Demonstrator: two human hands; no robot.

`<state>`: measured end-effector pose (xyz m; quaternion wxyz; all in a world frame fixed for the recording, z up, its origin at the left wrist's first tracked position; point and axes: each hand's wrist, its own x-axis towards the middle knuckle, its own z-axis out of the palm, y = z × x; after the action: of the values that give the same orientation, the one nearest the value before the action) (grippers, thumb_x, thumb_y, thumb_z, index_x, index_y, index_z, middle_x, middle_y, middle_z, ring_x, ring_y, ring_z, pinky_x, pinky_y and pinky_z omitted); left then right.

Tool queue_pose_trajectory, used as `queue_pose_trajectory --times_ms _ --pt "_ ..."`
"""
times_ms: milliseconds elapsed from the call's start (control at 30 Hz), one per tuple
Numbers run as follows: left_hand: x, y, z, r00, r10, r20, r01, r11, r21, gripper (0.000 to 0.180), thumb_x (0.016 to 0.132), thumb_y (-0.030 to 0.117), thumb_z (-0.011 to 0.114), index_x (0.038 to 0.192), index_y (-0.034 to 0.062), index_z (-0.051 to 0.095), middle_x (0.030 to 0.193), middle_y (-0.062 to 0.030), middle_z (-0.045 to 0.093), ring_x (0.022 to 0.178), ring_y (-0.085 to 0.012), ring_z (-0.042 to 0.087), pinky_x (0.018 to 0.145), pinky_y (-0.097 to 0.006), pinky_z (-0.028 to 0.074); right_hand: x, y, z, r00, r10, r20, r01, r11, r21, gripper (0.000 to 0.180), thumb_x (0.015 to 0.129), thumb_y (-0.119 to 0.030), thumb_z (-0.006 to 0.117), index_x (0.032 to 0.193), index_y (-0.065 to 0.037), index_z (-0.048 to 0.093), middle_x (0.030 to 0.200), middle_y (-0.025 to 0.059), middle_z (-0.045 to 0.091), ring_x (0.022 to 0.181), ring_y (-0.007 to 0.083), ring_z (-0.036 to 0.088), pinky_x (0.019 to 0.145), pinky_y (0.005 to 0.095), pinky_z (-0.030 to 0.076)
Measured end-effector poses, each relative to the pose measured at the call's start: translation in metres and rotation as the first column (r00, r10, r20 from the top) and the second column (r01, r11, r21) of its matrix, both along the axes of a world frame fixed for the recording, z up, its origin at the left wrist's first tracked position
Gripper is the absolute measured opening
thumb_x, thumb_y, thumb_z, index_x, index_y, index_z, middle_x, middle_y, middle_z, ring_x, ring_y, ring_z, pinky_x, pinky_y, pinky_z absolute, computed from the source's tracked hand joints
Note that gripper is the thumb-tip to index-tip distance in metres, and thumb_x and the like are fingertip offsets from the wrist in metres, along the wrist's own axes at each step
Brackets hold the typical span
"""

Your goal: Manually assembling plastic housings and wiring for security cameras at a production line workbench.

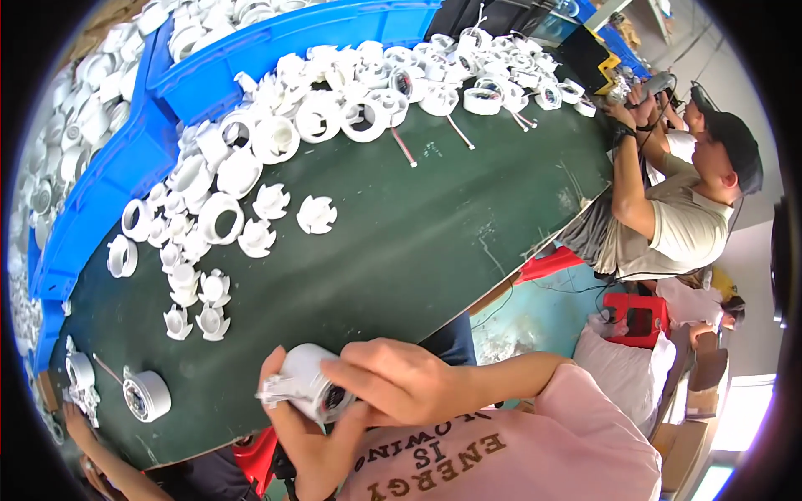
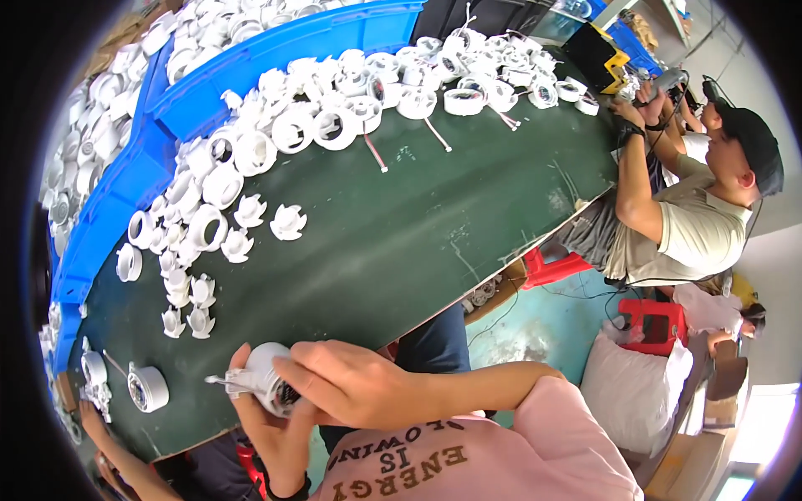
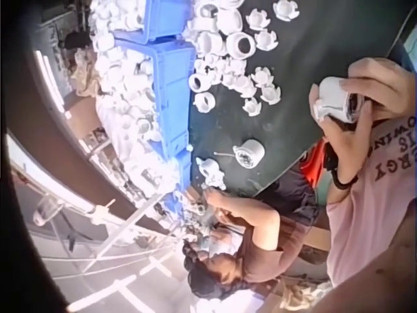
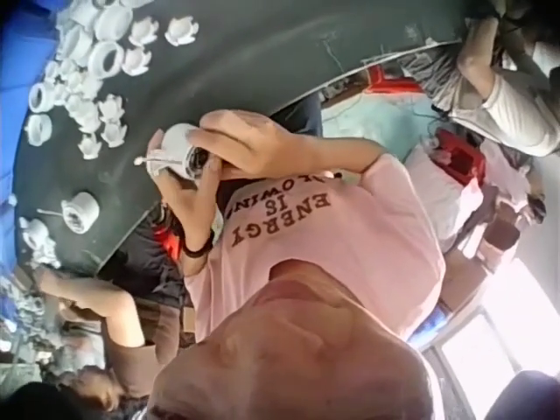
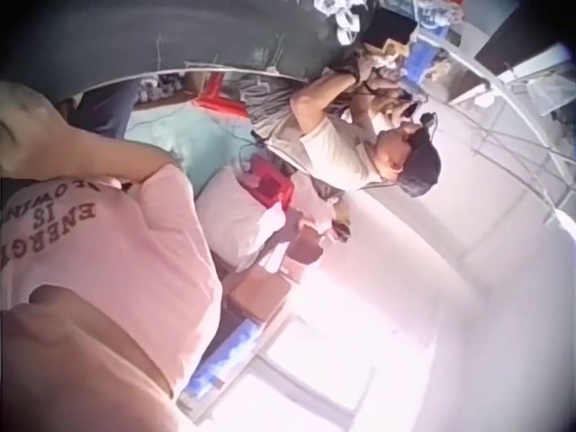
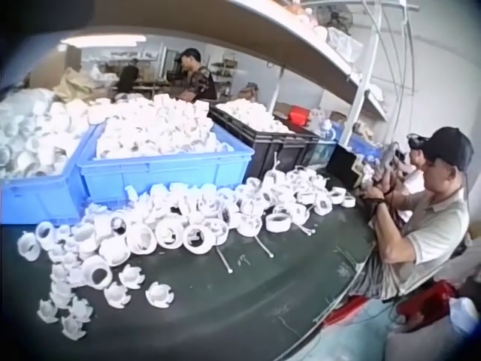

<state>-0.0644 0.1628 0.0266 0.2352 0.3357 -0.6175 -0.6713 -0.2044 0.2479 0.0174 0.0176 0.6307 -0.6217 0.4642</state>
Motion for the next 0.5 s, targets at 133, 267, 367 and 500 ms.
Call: queue_pose_trajectory --times_ms 133,267,367,500 --pt "0.016 -0.026 -0.014 0.992 0.124 -0.007 -0.124 0.988 -0.092 0.063 0.074 -0.005 0.057 0.134 -0.0029 0.040 0.119 -0.0109 0.050 0.102 -0.0176 0.054 0.089 -0.029 0.045 -0.039 0.007 0.012 0.988 0.080 0.130 -0.104 0.975 0.196 0.056 0.072 -0.018 0.079 0.119 0.003 0.056 0.111 0.0191 0.053 0.095 0.0322 0.059 0.078 0.0367 0.053" --pt "0.048 -0.060 -0.002 0.962 0.271 0.032 -0.253 0.931 -0.262 0.054 0.082 0.014 0.066 0.129 -0.0047 0.047 0.122 -0.0165 0.053 0.105 -0.0252 0.054 0.092 -0.036 0.043 -0.114 0.008 0.012 0.987 -0.157 -0.029 0.160 0.960 0.230 0.045 0.074 -0.009 0.076 0.115 -0.001 0.057 0.111 0.0144 0.055 0.097 0.0304 0.059 0.076 0.0377 0.052" --pt "0.073 -0.082 0.013 0.892 0.388 0.233 -0.314 0.902 -0.296 0.062 0.084 0.027 0.072 0.129 -0.0068 0.048 0.126 -0.0187 0.053 0.106 -0.0248 0.053 0.094 -0.038 0.042 -0.167 -0.009 0.007 0.934 -0.306 -0.186 0.336 0.928 0.162 0.041 0.075 -0.005 0.070 0.114 -0.003 0.056 0.113 0.0151 0.054 0.102 0.0333 0.058 0.084 0.0390 0.050" --pt "0.080 -0.096 0.026 0.822 0.485 0.300 -0.294 0.811 -0.506 0.064 0.086 0.027 0.070 0.134 -0.0067 0.044 0.127 -0.0215 0.054 0.110 -0.0271 0.053 0.097 -0.038 0.041 -0.216 -0.051 -0.016 0.846 -0.315 -0.430 0.416 0.895 0.163 0.047 0.077 -0.002 0.063 0.122 0.000 0.051 0.128 0.0205 0.048 0.113 0.0389 0.050 0.096 0.0436 0.042"
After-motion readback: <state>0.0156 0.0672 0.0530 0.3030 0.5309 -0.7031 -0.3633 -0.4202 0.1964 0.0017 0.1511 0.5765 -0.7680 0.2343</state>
